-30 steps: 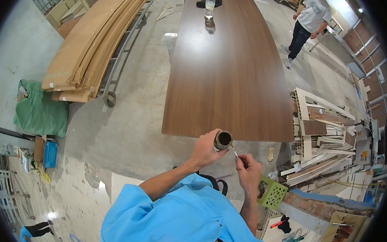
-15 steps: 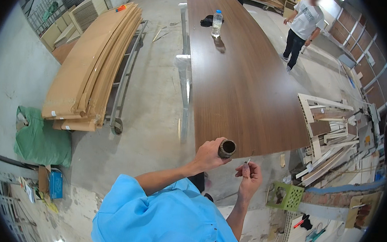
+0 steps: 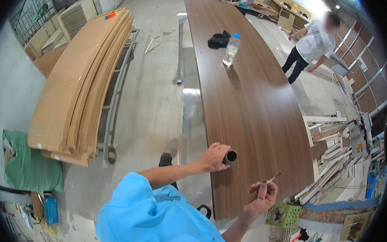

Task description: The person applies a finish to a large wooden tabletop using a small brush and a cloth. They repeatedly dip the brush into a container, apply the finish to the table surface, and wipe the area with a cloth. Other people are present in the workshop, and one also wipes the table.

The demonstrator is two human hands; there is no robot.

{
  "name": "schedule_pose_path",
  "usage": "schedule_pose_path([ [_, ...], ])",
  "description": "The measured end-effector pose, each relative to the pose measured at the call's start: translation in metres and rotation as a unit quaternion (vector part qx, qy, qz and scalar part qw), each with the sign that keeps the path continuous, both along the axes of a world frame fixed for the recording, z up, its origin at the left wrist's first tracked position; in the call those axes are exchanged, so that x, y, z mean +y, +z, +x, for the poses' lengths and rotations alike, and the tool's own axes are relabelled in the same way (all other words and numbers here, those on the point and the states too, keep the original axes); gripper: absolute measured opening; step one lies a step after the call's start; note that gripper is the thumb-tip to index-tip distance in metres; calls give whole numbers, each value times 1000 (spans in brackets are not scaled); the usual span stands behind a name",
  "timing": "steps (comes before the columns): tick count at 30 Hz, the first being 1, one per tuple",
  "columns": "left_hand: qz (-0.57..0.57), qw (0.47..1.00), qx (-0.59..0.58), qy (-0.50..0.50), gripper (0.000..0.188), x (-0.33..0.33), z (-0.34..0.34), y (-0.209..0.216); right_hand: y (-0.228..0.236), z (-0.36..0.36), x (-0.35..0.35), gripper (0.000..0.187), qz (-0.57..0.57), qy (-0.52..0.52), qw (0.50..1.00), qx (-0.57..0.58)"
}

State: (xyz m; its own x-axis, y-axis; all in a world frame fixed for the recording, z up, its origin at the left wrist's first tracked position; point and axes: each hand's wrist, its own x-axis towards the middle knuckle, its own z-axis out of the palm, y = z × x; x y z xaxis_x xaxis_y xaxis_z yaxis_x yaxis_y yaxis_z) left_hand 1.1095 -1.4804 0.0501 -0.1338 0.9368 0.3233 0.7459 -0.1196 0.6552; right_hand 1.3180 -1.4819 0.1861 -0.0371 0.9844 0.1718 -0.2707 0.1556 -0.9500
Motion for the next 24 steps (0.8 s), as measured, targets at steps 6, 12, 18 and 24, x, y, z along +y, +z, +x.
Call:
schedule_pose_path([
  [6,-23,991,17,-133,70,91,-121,-29,12,-163,77,12,-7,-76,997,34],
  [12,-40,969,30,-242,78,127,-171,-42,34,-262,128,15,-20,-105,993,-43],
  [18,-32,958,-67,-278,81,127,-219,-34,24,-290,163,15,-19,-146,985,-84],
  [24,111,985,-30,129,41,265,-393,-48,10,-275,182,21,-46,-178,974,-135],
])
